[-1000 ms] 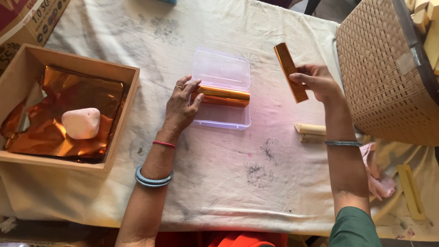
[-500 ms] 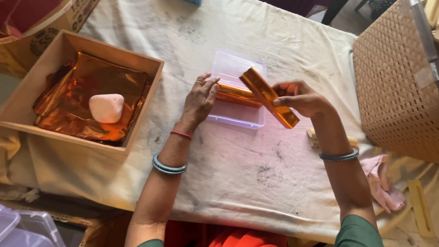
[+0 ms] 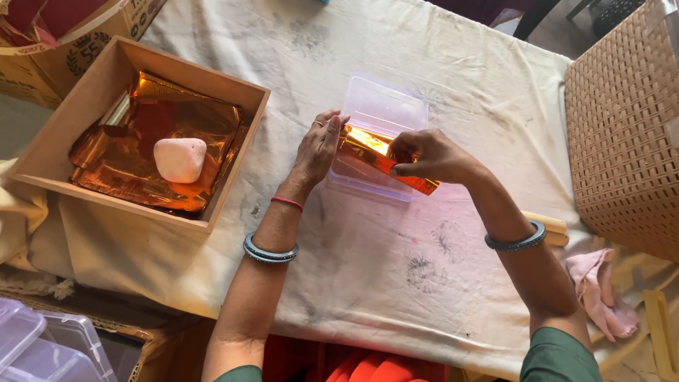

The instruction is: The person wipes two wooden sticks with a pink cloth, then wipes the inside and outside of a clear plastic container with the same cloth. They place two orange foil-wrapped bars into the container and then wipe the wooden sticks again.

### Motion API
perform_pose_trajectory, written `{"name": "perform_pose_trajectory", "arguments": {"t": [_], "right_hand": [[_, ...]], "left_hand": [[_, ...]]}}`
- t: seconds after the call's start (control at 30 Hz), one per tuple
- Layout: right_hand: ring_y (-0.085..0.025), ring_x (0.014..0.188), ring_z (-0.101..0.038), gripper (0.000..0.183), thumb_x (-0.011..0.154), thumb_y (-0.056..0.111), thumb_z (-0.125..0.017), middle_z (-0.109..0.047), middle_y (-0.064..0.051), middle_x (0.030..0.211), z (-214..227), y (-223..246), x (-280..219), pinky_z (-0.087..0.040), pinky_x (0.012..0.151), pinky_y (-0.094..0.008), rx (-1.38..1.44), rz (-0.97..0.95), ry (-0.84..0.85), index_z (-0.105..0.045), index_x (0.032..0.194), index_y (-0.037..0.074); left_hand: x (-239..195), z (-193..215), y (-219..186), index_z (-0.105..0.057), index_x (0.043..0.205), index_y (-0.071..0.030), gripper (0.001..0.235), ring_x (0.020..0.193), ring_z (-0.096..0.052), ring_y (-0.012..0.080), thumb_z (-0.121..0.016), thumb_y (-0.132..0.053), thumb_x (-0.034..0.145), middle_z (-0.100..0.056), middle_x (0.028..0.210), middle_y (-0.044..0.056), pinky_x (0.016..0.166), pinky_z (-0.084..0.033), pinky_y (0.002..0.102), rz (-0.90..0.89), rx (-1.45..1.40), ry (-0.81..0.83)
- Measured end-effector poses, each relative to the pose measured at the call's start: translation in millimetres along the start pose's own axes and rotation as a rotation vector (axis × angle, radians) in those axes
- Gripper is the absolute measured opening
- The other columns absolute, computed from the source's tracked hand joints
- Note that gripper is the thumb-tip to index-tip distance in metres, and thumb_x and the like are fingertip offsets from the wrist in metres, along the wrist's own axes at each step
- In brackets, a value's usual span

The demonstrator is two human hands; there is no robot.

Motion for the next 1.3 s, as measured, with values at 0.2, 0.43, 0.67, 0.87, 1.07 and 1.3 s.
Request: {"name": "perform_pose_trajectory", "arguments": {"t": [0.2, 0.43, 0.67, 0.87, 1.07, 1.3], "right_hand": [[-0.026, 0.087, -0.07, 0.039, 0.082, 0.028, -0.081, -0.073, -0.009, 0.094, -11.2, 25.3, -3.1, -0.057, 0.08, -0.041, -0.445, 0.035, -0.086, -0.067, 0.114, 0.008], [-0.028, 0.086, -0.066, 0.032, 0.086, 0.029, -0.077, -0.066, -0.009, 0.093, -24.0, 23.2, 3.1, -0.057, 0.074, -0.044, -0.665, 0.129, -0.066, -0.06, 0.101, 0.007], [-0.029, 0.088, -0.066, 0.033, 0.085, 0.027, -0.078, -0.065, -0.01, 0.095, -34.3, 23.8, 7.8, -0.057, 0.074, -0.045, -0.634, 0.178, -0.137, -0.058, 0.101, 0.006], [-0.026, 0.091, -0.065, 0.035, 0.083, 0.027, -0.08, -0.064, -0.008, 0.097, -46.1, 14.2, 4.7, -0.057, 0.077, -0.043, -0.632, 0.16, -0.208, -0.061, 0.106, 0.008], [-0.028, 0.106, -0.06, 0.048, 0.077, 0.031, -0.085, -0.063, -0.007, 0.109, -52.2, 10.7, 2.9, -0.057, 0.086, -0.042, -0.713, 0.17, -0.288, -0.066, 0.116, 0.011], [-0.029, 0.118, -0.055, 0.061, 0.077, 0.03, -0.086, -0.06, -0.013, 0.127, -24.7, 25.1, -23.4, -0.054, 0.095, -0.042, -0.419, 0.286, -0.389, -0.066, 0.132, 0.01]], "left_hand": [[0.4, 0.1, -0.2, -0.064, 0.139, -0.009, 0.093, 0.133, -0.057, 0.0271, -0.011, -0.074, 0.098, -0.049, 0.151, 0.014, 0.108, -0.05, 0.038, -0.007, 0.091, 0.005], [0.4, -2.2, 1.8, -0.064, 0.139, -0.012, 0.086, 0.14, -0.049, 0.0283, -0.012, -0.069, 0.101, -0.049, 0.151, 0.013, 0.112, -0.046, 0.041, -0.025, 0.153, -0.004], [0.3, -1.0, -1.7, -0.061, 0.141, -0.012, 0.063, 0.138, -0.051, 0.027, -0.029, -0.054, 0.106, -0.05, 0.151, 0.012, 0.112, -0.046, 0.039, -0.044, 0.179, 0.01], [-0.3, -2.7, -1.5, -0.059, 0.143, -0.014, 0.052, 0.137, -0.053, 0.0265, -0.04, -0.045, 0.106, -0.048, 0.151, 0.011, 0.111, -0.047, 0.039, -0.047, 0.24, 0.01], [-1.1, -3.7, 2.4, -0.056, 0.144, -0.017, 0.05, 0.135, -0.054, 0.0264, -0.062, -0.025, 0.095, -0.048, 0.15, 0.01, 0.11, -0.049, 0.039, -0.101, 0.359, 0.002], [-2.8, -4.8, -2.2, -0.056, 0.143, -0.017, 0.051, 0.133, -0.056, 0.0247, -0.065, -0.02, 0.093, -0.05, 0.148, 0.008, 0.111, -0.05, 0.038, -0.089, 0.334, -0.017]]}}
Point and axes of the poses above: each hand's wrist, its own x-axis towards the middle knuckle, its own z-axis out of the back of the hand, y = z × x, the point moved 2 cm from there along x, towards the middle knuckle
